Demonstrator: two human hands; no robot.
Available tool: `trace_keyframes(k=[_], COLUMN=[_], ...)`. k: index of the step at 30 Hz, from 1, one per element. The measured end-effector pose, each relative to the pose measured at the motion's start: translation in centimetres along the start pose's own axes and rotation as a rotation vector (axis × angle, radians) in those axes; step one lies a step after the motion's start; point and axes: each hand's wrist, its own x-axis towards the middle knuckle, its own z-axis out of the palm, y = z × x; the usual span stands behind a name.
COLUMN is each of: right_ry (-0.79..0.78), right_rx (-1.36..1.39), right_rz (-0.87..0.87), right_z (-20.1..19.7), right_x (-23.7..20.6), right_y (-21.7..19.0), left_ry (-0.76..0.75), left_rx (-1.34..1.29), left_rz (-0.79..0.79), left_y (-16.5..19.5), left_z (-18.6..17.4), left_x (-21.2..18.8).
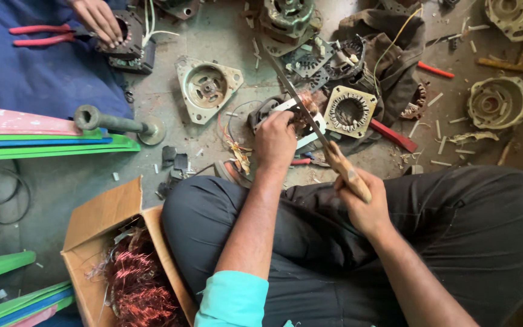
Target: The person sits on the floor among scrap electric motor parts and uses a hacksaw to cut through motor stators, then pulls the cut copper windings out by hand and places them into a cardboard box. Another person nearby hammers and uses pliers on motor housings.
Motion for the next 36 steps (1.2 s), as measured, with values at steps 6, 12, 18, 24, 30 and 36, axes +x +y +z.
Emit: trace_keyframes(k=[6, 12, 18, 24, 30, 36], right_ry=[-0.029, -0.017, -0.001, -0.039, -0.006, -0.018], right_rx=[0.008, -0.058, -0.052, -0.064, -0.009, 0.079], right_rz=[-0.044, -0.035, -0.07, -0.055, -0.045, -0.063], right_z=[1.2, -0.6, 0.5, -0.3, -1.0, -0.9], right_x=[2.7, -0.3, 2.2, 0.7, 0.4, 1.7], right_y=[-0.2, 0.1, 0.2, 0.2, 1.6, 1.4], left_ry=[-0.062, -0.012, -0.114, 0.016, -0.04, 0.065], left_rx=[-0.015, -0.042, 0.066, -0.083, -0.04, -0.215], left_rz=[0.007, -0.046, 0.128, 0.015, 0.099, 0.063], left_y=[0.4, 0.3, 0.9, 0.5, 1.8, 2.1], left_z=[-0.6, -0.5, 0.1, -0.2, -0.1, -1.3], left_x=[-0.7, 0.3, -0.8, 0.1, -0.1, 0.1])
